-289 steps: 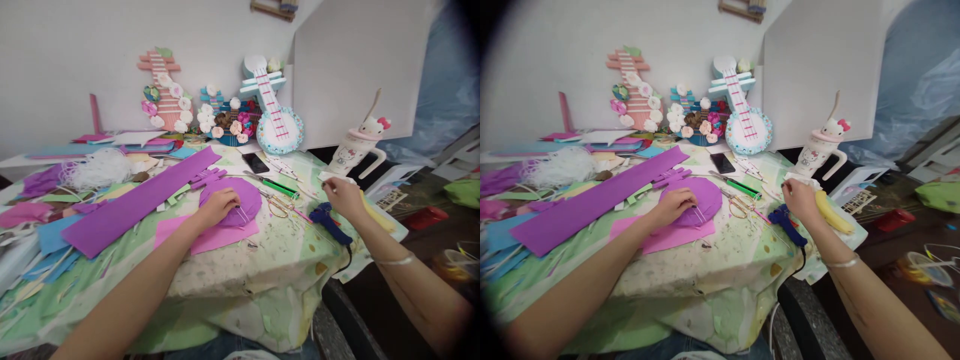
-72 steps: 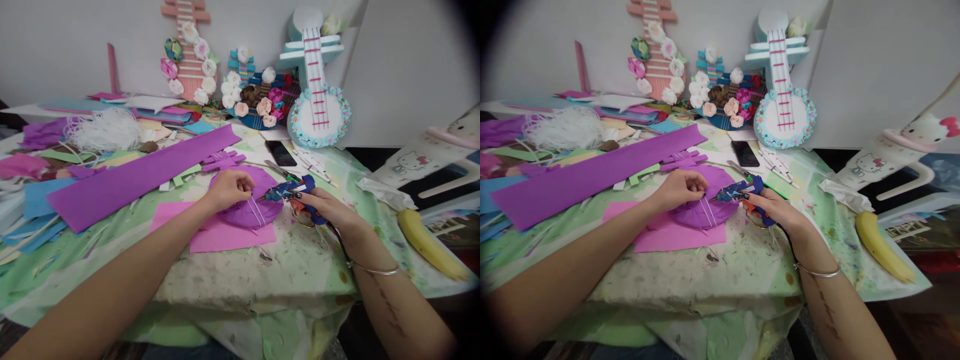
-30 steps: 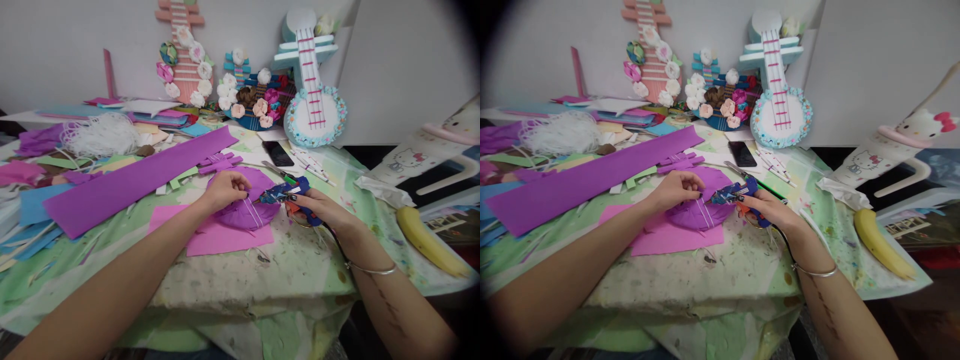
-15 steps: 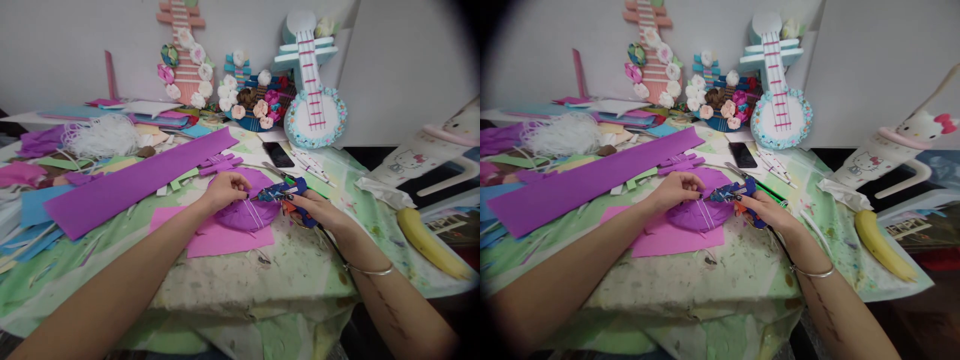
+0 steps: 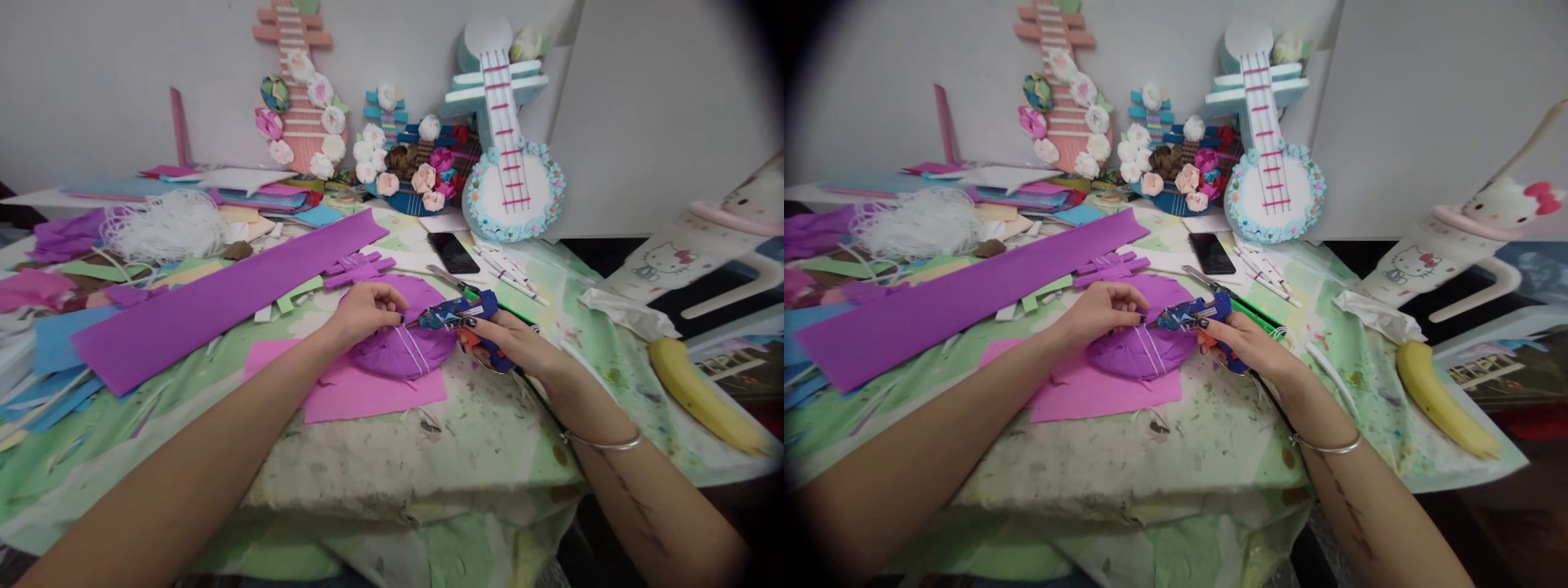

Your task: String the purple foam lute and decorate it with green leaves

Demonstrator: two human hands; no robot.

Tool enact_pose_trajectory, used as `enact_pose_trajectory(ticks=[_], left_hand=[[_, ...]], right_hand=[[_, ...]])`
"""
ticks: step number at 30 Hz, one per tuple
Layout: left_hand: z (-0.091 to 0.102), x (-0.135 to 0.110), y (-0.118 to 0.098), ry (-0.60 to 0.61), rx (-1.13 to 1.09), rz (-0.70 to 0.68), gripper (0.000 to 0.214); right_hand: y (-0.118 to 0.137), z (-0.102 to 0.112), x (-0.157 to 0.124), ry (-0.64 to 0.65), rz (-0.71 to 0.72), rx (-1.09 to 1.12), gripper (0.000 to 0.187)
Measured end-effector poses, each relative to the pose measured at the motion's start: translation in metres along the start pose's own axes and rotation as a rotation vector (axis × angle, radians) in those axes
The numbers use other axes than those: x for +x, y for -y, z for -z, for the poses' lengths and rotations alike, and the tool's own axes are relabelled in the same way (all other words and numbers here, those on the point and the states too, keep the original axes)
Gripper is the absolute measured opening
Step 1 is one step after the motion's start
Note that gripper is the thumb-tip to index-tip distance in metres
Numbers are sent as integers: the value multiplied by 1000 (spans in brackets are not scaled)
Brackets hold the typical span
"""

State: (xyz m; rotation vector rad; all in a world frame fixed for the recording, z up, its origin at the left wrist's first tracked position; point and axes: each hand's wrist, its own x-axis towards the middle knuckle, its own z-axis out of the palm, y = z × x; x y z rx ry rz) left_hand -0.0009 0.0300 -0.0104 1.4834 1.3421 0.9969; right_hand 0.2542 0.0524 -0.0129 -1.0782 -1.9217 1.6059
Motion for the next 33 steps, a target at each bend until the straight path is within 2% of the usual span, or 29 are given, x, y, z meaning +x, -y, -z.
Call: enact_pose_trajectory(ticks=[33], left_hand=[[0,-2,-2,4,-18,13,14]], right_hand=[[5,1,-4,-4,-10,-57,44]])
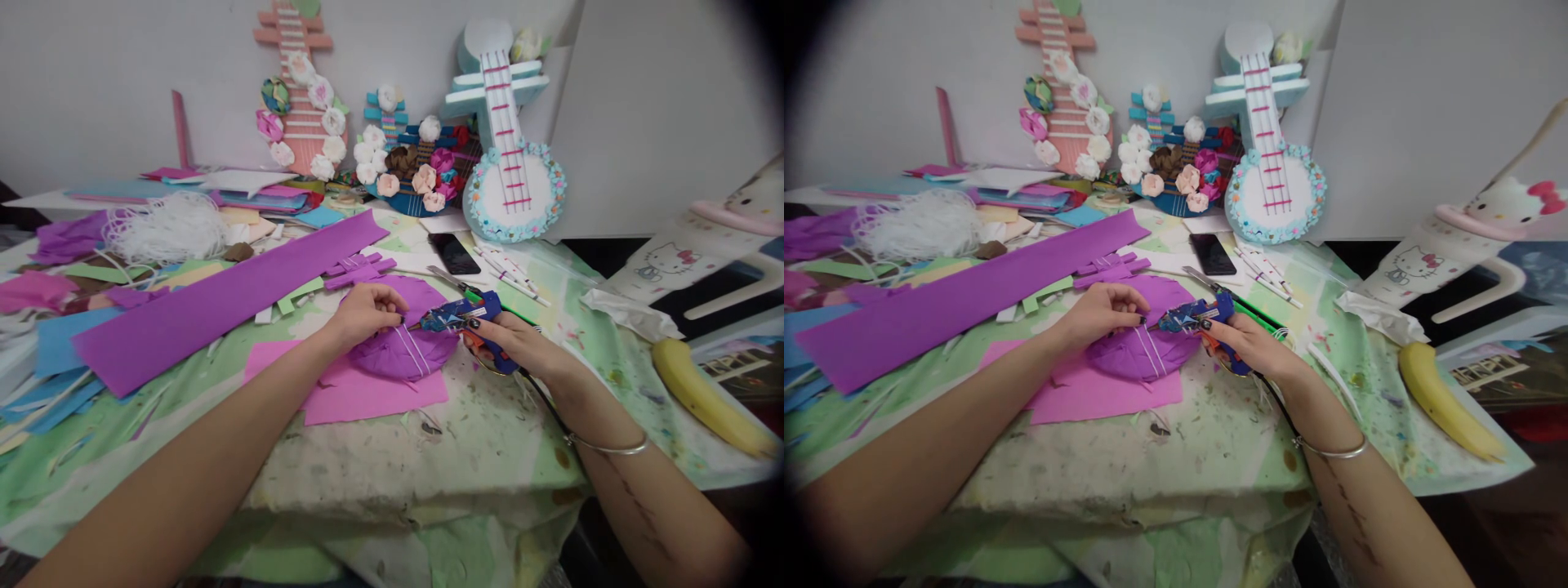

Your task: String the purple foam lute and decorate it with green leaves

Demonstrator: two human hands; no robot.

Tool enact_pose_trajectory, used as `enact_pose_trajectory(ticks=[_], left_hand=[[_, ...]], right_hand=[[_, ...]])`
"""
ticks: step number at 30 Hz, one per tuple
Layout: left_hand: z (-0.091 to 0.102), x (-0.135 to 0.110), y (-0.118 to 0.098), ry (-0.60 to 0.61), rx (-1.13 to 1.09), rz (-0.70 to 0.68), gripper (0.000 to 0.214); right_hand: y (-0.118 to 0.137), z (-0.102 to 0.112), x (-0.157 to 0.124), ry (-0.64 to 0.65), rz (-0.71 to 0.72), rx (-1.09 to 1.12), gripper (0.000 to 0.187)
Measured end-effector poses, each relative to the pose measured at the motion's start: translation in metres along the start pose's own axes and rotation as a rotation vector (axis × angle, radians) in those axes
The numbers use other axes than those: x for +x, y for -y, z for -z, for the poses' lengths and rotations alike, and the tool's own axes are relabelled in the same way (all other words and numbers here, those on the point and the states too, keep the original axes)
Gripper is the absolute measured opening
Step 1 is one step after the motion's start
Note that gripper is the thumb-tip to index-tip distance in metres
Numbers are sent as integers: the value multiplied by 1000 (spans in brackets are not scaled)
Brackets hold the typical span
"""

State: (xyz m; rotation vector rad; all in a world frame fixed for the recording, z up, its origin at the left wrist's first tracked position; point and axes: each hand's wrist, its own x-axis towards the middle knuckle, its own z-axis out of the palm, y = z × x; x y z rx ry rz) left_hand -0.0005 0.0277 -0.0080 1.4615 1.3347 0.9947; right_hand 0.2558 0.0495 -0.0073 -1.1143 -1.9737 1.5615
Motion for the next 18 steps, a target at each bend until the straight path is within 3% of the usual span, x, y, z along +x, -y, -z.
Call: enact_pose_trajectory(ticks=[18], left_hand=[[1,1,0,7,9,14,15]], right_hand=[[-4,-3,3,6,36,-20,42]])
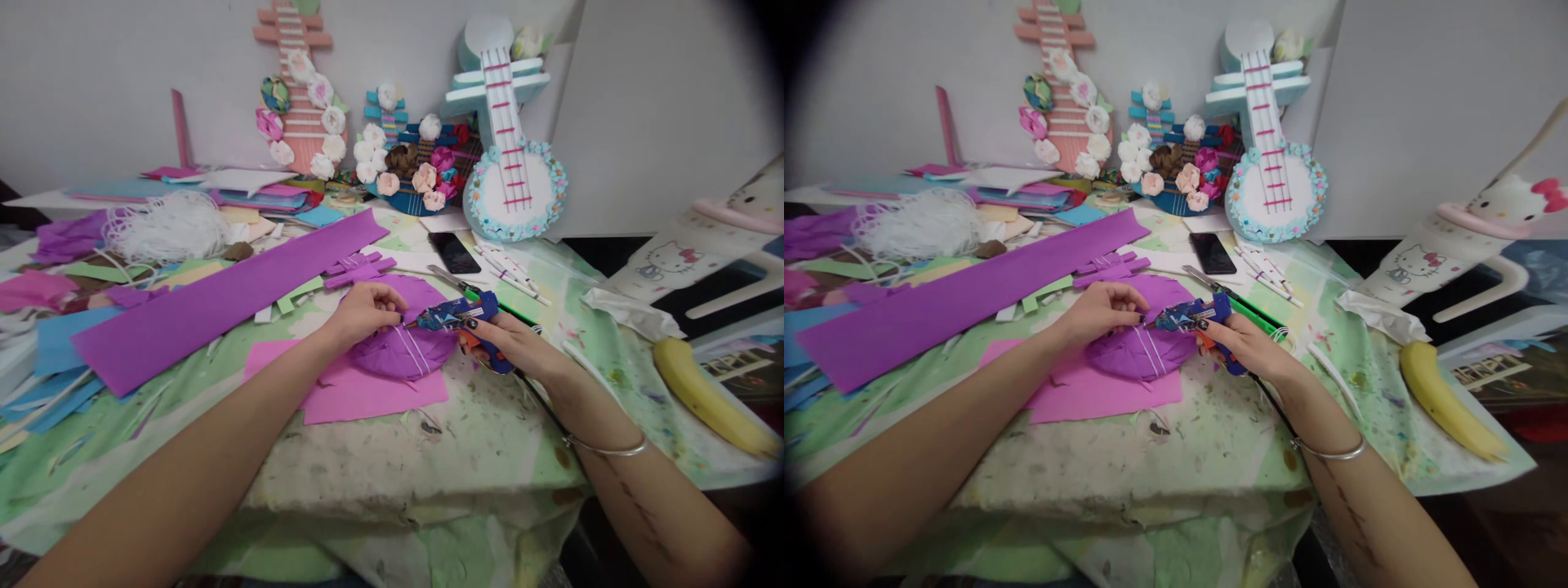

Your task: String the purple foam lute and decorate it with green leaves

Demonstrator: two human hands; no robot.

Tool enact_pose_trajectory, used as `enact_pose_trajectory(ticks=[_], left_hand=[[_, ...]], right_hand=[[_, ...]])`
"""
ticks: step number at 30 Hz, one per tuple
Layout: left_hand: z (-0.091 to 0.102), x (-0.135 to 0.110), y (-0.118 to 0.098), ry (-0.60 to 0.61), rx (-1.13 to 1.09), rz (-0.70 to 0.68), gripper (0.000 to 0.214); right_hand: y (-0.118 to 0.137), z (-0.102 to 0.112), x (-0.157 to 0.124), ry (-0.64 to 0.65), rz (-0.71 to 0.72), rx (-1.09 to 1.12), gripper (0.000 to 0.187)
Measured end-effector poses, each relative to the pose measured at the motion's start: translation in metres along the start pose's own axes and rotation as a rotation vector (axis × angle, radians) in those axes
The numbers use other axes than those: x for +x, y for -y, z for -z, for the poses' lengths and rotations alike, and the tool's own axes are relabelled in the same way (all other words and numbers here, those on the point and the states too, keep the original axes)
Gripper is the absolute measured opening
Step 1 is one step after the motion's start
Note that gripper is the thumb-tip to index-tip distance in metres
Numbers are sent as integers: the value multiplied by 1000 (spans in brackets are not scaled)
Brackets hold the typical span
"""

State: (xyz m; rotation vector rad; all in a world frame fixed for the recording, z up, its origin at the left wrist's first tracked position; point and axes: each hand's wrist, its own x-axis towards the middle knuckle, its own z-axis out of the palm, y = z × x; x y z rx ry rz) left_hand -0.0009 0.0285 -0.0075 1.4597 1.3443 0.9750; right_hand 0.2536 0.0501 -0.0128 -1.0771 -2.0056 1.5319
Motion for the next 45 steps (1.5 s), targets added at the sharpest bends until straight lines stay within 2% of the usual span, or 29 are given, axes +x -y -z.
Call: enact_pose_trajectory(ticks=[9,21,29,45], left_hand=[[0,0,-1,-5,7,1,15],[1,-1,1,0,-1,-12,14],[1,0,1,-7,-13,-3,14],[0,-1,0,-2,-19,-14,14]], right_hand=[[7,-5,0,-17,8,4,43],[9,0,-3,-33,-11,-9,46],[4,-1,-1,-17,10,0,43],[11,1,-6,-20,-67,3,46]])
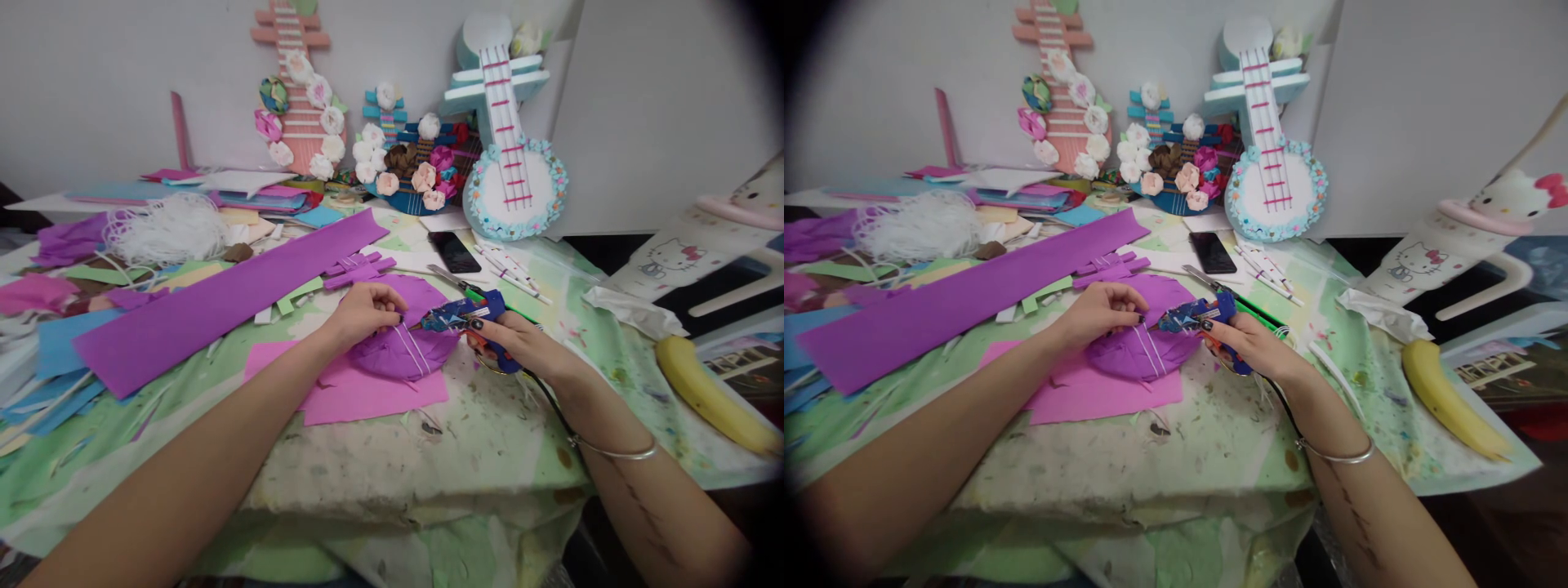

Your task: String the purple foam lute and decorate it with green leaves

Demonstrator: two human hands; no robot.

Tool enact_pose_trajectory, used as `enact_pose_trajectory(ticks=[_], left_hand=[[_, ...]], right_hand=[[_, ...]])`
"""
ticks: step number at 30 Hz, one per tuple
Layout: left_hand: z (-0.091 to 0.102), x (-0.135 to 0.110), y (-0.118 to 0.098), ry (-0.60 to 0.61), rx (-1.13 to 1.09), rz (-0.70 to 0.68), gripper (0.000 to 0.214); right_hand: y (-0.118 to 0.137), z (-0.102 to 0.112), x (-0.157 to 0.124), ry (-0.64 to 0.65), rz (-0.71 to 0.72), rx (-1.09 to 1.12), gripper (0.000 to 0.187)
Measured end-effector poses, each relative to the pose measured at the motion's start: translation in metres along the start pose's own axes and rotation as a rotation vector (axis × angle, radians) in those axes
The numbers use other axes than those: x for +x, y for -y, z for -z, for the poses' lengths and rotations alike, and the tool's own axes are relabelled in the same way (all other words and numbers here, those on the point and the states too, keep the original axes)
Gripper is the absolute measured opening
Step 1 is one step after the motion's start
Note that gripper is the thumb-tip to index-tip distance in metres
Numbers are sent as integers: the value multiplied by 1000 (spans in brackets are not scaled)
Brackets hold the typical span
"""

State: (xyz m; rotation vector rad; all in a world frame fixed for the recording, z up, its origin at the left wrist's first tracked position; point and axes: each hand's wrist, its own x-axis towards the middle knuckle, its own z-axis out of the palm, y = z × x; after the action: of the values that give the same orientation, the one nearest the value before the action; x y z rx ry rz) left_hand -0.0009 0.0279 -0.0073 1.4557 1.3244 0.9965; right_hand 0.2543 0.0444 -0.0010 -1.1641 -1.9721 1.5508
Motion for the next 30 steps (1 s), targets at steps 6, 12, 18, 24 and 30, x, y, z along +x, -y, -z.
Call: enact_pose_trajectory(ticks=[6,12,18,24,30], left_hand=[[0,0,1,-5,4,15,14],[1,2,5,-2,8,-3,15],[1,1,3,-2,5,3,15],[0,2,3,-4,1,-3,14],[0,1,2,-2,-4,2,14]], right_hand=[[-3,2,1,-4,64,-47,47],[-4,-1,4,33,85,-27,46],[-4,0,4,20,67,-31,45],[-4,3,2,23,36,-37,45],[1,1,-1,12,14,1,44]])
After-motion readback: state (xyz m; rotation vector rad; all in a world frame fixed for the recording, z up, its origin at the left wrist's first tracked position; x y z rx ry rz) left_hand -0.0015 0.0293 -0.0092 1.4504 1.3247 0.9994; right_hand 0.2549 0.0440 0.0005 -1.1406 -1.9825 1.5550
